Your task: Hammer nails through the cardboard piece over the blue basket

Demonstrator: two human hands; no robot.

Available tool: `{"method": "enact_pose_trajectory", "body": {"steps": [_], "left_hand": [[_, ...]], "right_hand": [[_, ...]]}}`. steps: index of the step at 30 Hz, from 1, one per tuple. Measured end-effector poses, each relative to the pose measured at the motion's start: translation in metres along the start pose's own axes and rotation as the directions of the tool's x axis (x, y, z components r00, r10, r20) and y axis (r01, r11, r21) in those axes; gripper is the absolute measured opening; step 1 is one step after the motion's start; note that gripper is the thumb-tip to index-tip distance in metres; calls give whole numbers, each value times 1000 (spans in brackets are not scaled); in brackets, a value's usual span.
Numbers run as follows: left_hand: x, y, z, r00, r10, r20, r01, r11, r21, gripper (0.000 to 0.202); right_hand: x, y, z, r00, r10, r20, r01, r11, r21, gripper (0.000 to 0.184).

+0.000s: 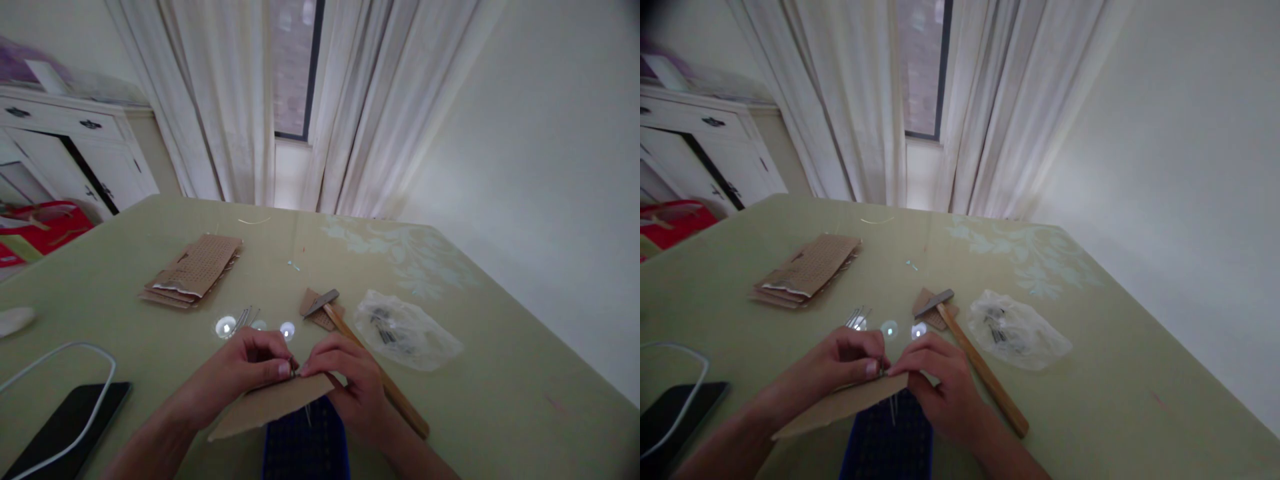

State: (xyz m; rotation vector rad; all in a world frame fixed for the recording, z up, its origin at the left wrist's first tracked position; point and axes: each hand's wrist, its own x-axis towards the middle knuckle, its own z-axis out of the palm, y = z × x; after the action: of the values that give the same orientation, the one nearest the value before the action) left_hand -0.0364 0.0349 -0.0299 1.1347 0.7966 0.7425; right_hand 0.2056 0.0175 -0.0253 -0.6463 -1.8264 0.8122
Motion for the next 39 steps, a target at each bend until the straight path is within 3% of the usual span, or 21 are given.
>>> {"method": "enact_pose_trajectory", "body": {"steps": [6,12,21,23,25,27,29,32,34,36,39], "left_hand": [[-2,3,8,996,88,-8,-88,995,37,28],[1,3,15,970,168,-177,-166,986,29,34],[2,5,18,962,204,-180,-193,978,80,32],[3,6,15,942,218,-256,-206,976,76,38],[3,8,8,893,239,-382,-215,971,106,43],[5,10,-6,845,248,-474,-158,962,223,41],[6,11,-23,828,254,-499,-37,914,404,40],[6,8,-48,782,275,-559,241,694,679,42],[6,4,-59,715,294,-634,433,525,732,39],[6,0,-66,666,303,-681,533,445,719,35],[8,-5,-68,666,307,-680,554,407,726,29]], "right_hand": [[1,-1,-1,999,19,28,-19,1000,-3,30],[2,1,-5,999,-1,43,0,1000,6,34],[9,-4,-13,991,9,137,-4,999,-36,25],[9,-4,-12,983,-35,181,40,999,-28,25],[8,-3,-8,971,-92,220,95,995,-6,26],[4,-3,-5,971,-125,205,124,992,18,26],[1,-2,-4,980,-148,134,145,989,31,24],[-3,-1,-7,981,-190,30,190,982,11,22],[-4,0,-9,980,-199,-20,198,980,-16,23],[-4,1,-10,979,-193,-66,191,981,-31,23],[-3,0,-8,978,-165,-125,162,986,-36,25]]}}
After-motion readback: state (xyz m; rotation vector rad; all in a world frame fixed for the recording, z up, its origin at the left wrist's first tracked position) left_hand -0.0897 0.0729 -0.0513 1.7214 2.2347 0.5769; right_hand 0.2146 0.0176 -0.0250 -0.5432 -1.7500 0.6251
